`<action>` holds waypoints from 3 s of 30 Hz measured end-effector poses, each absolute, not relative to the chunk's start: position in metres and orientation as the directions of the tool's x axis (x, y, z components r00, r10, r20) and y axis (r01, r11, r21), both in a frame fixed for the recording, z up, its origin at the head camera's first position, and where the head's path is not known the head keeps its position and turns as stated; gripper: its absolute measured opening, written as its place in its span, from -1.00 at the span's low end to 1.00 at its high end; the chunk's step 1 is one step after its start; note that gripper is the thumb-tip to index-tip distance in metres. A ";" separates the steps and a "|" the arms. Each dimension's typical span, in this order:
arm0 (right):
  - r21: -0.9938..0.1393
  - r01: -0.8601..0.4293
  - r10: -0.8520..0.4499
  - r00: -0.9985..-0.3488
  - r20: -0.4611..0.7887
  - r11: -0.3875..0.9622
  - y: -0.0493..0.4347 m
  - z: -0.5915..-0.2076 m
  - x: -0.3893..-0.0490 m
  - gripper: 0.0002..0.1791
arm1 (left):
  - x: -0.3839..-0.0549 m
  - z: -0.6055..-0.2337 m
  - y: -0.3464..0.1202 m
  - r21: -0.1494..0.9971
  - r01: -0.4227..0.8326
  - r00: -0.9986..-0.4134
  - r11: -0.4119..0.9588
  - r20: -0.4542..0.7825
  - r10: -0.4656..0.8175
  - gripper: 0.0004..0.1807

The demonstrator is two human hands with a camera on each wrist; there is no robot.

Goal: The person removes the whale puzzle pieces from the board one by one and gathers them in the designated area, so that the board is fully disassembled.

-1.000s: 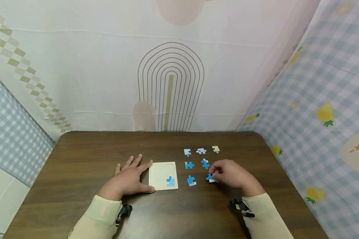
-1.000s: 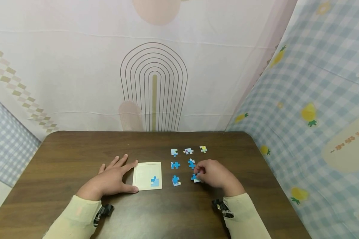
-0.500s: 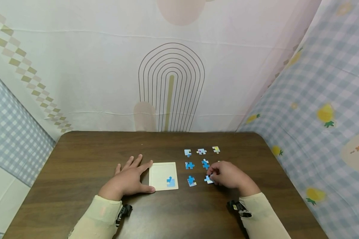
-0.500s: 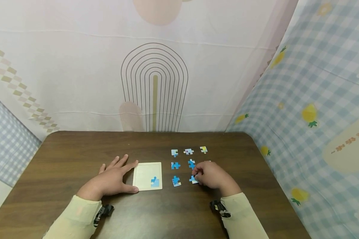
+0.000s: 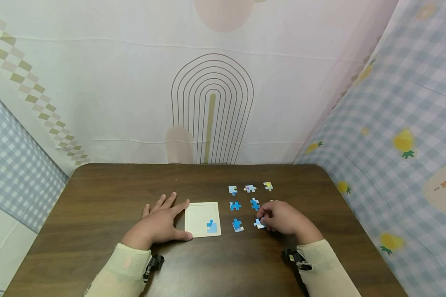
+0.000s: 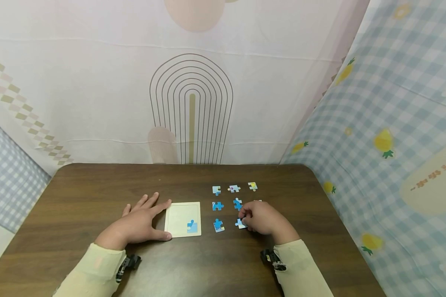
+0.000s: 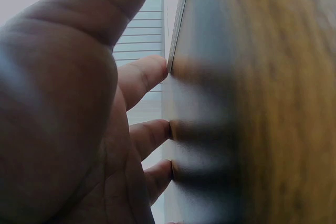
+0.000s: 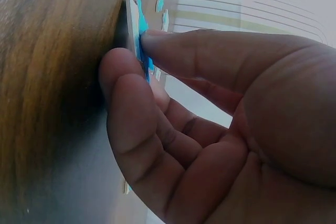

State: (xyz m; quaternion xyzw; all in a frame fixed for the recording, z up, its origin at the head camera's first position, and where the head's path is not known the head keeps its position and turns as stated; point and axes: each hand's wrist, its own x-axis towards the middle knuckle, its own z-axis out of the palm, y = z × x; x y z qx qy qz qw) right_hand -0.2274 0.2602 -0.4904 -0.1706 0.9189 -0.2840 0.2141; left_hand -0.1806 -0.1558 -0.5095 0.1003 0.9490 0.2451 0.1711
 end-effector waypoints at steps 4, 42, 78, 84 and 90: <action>-0.590 -0.187 -0.430 -0.851 -0.302 0.785 0.260 -0.490 -0.227 -0.91 | -0.180 -0.509 -0.155 0.500 0.105 -0.922 0.860 -0.275 0.272 0.26; -0.369 -0.554 -0.634 -0.761 -0.138 0.746 0.167 -0.459 -0.216 -0.88 | -0.179 -0.508 -0.154 0.491 0.106 -0.925 0.865 -0.270 0.267 0.27; -0.209 -0.575 -0.610 -0.768 -0.196 0.791 0.115 -0.483 -0.206 -0.87 | -0.180 -0.507 -0.156 0.496 0.112 -0.924 0.861 -0.267 0.274 0.26; -0.251 -0.550 -0.598 -0.776 -0.201 0.797 0.114 -0.482 -0.207 -0.88 | -0.180 -0.507 -0.156 0.501 0.108 -0.922 0.859 -0.271 0.275 0.26; -0.341 -0.516 -0.597 -0.776 -0.202 0.786 0.117 -0.485 -0.210 -0.84 | -0.180 -0.506 -0.155 0.502 0.107 -0.922 0.858 -0.273 0.275 0.25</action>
